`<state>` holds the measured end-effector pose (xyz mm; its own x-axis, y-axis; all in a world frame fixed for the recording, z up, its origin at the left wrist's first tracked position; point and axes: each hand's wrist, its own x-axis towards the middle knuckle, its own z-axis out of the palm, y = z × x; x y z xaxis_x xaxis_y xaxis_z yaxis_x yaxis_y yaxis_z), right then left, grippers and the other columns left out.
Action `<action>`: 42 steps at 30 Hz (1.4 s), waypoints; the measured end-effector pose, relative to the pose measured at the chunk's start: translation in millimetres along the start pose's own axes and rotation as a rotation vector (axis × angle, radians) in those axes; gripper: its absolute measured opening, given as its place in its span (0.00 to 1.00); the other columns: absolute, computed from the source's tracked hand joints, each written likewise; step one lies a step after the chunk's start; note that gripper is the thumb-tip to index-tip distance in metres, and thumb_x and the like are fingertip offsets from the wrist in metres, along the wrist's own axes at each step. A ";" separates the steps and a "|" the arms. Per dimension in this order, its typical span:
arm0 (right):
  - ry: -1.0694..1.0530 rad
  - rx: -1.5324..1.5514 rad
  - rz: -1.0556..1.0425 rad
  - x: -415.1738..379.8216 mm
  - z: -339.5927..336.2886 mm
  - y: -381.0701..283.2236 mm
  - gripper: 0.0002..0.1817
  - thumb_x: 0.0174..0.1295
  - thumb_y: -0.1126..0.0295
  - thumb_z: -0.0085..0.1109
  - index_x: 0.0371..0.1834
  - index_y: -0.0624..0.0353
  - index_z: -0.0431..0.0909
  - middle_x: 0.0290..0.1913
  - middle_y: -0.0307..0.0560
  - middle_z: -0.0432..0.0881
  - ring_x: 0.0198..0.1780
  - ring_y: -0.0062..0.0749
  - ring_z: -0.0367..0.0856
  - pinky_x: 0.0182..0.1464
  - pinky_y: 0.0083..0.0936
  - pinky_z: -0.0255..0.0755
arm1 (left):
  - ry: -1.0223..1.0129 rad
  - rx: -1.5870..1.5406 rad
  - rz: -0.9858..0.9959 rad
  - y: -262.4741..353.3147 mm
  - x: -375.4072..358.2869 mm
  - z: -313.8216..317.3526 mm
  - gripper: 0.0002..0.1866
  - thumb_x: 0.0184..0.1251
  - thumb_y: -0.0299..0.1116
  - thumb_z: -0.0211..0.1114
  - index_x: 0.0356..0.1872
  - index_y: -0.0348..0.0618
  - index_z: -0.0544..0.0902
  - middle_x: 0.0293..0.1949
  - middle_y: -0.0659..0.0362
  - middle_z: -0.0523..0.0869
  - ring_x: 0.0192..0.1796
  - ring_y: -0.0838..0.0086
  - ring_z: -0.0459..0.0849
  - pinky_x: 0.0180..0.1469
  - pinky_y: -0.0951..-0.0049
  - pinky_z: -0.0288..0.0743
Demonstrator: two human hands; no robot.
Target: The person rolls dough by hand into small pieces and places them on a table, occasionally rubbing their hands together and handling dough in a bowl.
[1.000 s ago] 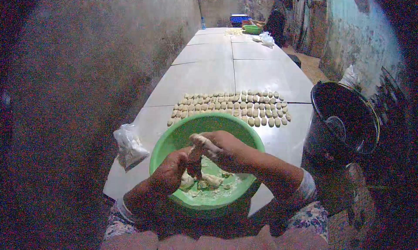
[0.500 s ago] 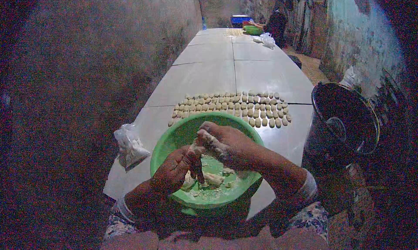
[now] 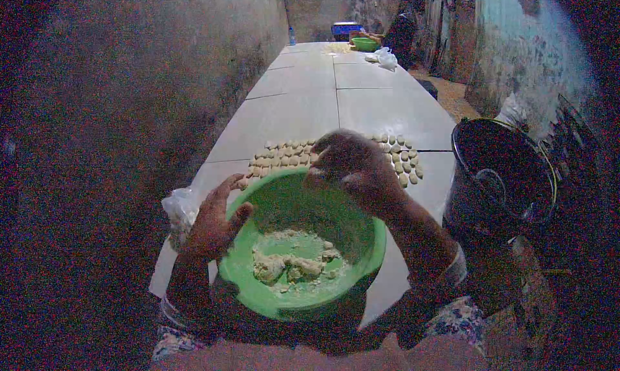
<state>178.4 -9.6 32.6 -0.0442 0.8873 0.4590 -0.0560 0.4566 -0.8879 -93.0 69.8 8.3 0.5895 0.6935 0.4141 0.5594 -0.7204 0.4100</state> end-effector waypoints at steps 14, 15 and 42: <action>0.419 -0.644 0.112 19.1 -115.7 24.0 0.07 0.55 0.74 0.62 0.34 0.66 0.77 0.32 0.47 0.83 0.32 0.25 0.81 0.37 0.22 0.74 | -0.584 -0.581 -0.137 -52.1 21.7 30.2 0.29 0.60 0.24 0.55 0.66 0.38 0.62 0.61 0.49 0.72 0.62 0.67 0.69 0.65 0.69 0.59; 0.390 -0.649 0.102 17.9 -119.6 29.1 0.06 0.55 0.76 0.61 0.35 0.66 0.77 0.32 0.47 0.83 0.33 0.26 0.81 0.38 0.22 0.74 | -0.696 -0.680 -0.167 -47.4 20.6 27.9 0.30 0.60 0.24 0.55 0.66 0.38 0.61 0.61 0.50 0.71 0.62 0.69 0.69 0.65 0.70 0.59; -0.020 -1.178 0.428 -0.6 -131.3 141.8 0.05 0.42 0.79 0.61 0.25 0.65 0.81 0.24 0.56 0.82 0.26 0.36 0.82 0.30 0.33 0.74 | -0.776 -0.844 -0.173 -50.5 17.5 27.2 0.31 0.60 0.22 0.57 0.67 0.39 0.60 0.63 0.52 0.69 0.63 0.70 0.67 0.65 0.70 0.58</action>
<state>301.5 63.1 -97.4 0.1453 0.9822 0.1189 0.8908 -0.0776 -0.4477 -95.2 118.0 -27.2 0.9058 0.3785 -0.1903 0.2729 -0.1777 0.9455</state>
